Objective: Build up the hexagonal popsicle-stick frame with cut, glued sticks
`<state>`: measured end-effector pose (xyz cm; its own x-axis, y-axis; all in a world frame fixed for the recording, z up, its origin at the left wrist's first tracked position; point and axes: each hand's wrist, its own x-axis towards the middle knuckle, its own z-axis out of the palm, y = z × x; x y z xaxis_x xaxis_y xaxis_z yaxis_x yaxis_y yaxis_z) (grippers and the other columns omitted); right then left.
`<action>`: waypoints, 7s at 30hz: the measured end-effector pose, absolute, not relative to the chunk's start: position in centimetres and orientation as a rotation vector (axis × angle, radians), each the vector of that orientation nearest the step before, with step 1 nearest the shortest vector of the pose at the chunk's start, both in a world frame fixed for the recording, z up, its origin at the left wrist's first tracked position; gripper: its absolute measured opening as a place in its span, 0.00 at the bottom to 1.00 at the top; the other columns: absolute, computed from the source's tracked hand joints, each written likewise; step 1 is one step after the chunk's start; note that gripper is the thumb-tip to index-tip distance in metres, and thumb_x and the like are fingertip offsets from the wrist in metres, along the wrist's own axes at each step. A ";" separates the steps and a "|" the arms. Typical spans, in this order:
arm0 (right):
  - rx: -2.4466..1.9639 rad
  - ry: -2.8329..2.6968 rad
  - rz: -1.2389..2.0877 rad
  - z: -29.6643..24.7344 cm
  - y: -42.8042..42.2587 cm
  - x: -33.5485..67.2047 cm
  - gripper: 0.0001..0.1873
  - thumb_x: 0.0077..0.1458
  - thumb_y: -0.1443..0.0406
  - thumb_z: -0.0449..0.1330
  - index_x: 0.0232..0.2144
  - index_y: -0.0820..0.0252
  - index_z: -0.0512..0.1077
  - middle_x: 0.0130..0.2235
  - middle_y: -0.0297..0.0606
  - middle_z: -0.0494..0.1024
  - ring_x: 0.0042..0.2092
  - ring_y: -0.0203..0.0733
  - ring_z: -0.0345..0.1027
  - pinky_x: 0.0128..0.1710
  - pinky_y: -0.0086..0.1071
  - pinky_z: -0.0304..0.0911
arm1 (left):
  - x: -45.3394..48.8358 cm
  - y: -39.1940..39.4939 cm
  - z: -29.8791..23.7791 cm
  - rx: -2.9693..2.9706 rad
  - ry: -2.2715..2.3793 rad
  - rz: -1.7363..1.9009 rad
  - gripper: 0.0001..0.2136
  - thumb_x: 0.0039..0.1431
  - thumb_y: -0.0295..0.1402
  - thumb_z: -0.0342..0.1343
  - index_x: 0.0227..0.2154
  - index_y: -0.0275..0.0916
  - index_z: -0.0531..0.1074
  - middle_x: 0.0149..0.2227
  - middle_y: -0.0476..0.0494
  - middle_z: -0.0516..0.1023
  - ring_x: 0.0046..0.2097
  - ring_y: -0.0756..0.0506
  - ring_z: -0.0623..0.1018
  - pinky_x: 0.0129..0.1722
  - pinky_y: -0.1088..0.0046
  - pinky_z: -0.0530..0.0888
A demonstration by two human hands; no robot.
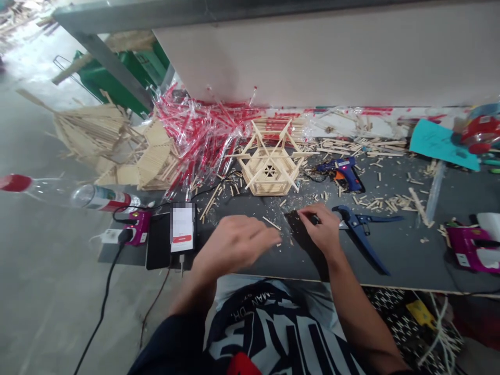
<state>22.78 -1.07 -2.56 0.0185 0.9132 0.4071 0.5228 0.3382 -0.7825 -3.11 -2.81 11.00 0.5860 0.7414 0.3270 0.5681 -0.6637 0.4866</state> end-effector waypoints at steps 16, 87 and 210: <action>-1.316 -1.675 0.511 -4.5 -0.7 23.3 0.10 0.67 0.60 0.65 0.31 0.51 0.80 0.33 0.38 0.84 0.34 0.46 0.78 0.38 0.40 0.76 | -3.9 4.9 3.5 0.677 1.357 1.273 0.05 0.64 0.31 0.69 0.33 0.37 0.80 0.32 0.47 0.83 0.23 0.54 0.76 0.20 0.79 0.68; -1.215 -1.746 0.272 -5.8 -0.3 23.2 0.10 0.66 0.68 0.67 0.31 0.50 0.81 0.31 0.35 0.85 0.37 0.46 0.80 0.42 0.42 0.77 | -0.3 2.9 0.9 0.892 0.937 1.246 0.31 0.58 0.59 0.73 0.43 0.43 0.64 0.34 0.52 0.86 0.19 0.53 0.79 0.22 0.78 0.78; -1.315 -2.182 0.494 8.6 3.8 18.7 0.09 0.69 0.70 0.62 0.36 0.57 0.80 0.40 0.42 0.83 0.46 0.50 0.77 0.52 0.44 0.71 | -4.0 5.4 1.1 0.956 0.879 0.894 0.22 0.47 0.46 0.79 0.43 0.39 0.89 0.37 0.39 0.91 0.41 0.40 0.90 0.50 0.64 0.83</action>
<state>18.74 3.82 8.57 -0.3780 0.8892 0.2580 0.6912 0.4564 -0.5603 -3.97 5.44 1.15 0.3640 0.9069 -0.2120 -0.2264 0.3070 0.9244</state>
